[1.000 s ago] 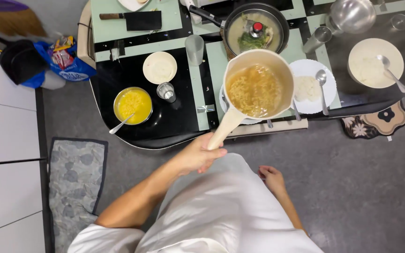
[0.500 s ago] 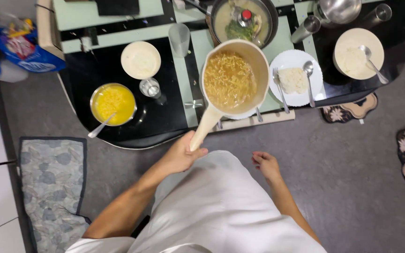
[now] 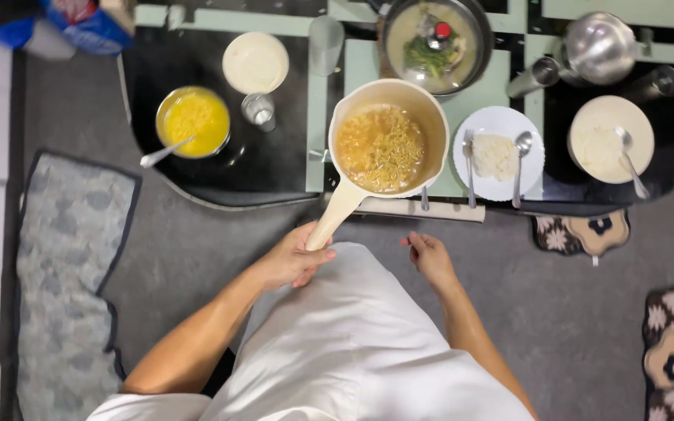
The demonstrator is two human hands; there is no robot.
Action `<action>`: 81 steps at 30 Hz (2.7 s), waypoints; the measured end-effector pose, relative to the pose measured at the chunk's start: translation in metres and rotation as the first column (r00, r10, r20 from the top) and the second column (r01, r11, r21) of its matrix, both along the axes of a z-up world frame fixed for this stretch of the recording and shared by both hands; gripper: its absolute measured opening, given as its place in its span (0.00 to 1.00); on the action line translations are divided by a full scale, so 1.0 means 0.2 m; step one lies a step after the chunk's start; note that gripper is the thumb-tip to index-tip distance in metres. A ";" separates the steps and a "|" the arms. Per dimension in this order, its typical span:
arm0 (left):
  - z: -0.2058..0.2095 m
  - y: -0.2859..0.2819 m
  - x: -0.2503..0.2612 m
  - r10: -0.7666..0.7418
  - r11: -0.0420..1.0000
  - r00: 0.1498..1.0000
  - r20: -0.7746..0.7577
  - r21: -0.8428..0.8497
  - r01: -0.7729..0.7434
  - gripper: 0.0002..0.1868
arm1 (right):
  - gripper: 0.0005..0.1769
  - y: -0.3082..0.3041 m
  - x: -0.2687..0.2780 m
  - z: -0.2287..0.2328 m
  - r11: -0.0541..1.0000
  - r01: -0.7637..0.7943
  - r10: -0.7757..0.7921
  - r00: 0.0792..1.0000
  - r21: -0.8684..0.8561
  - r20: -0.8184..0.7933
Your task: Set the table with rice, utensils, and prepared dishes, then pour a beverage and serve noodles and soup.
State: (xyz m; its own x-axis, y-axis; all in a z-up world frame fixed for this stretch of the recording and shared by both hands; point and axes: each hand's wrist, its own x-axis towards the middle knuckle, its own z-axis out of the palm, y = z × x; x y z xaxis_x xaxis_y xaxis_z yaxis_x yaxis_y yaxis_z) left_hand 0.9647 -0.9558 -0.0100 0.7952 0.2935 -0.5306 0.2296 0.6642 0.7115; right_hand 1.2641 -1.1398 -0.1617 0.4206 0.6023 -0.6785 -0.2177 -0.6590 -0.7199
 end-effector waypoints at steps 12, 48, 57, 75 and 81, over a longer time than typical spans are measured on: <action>0.05 -0.50 -0.02 0.326 0.935 0.939 -0.113 0.187 -0.302 0.15 | 0.30 -0.10 -0.19 -0.29 0.671 -0.734 0.595 0.618 -0.105 -0.514; 0.14 -0.02 0.41 0.188 0.980 0.958 -0.217 0.105 -0.169 0.11 | 0.11 0.40 0.92 0.08 0.846 0.442 -0.454 0.890 0.298 -0.033; 0.09 0.06 0.95 0.231 0.973 0.951 -0.207 0.038 -0.228 0.11 | 0.08 0.56 1.76 -0.02 0.699 0.545 -0.609 0.793 0.463 -0.015; 0.21 0.14 1.29 0.295 0.956 0.934 -0.201 0.068 -0.287 0.11 | 0.18 0.83 2.61 -0.22 1.000 -0.001 0.019 0.495 -0.021 0.869; 0.25 0.07 1.24 0.359 0.933 0.901 -0.243 0.106 -0.343 0.11 | 0.10 1.11 2.54 0.19 0.992 -0.034 -0.077 0.603 0.122 0.794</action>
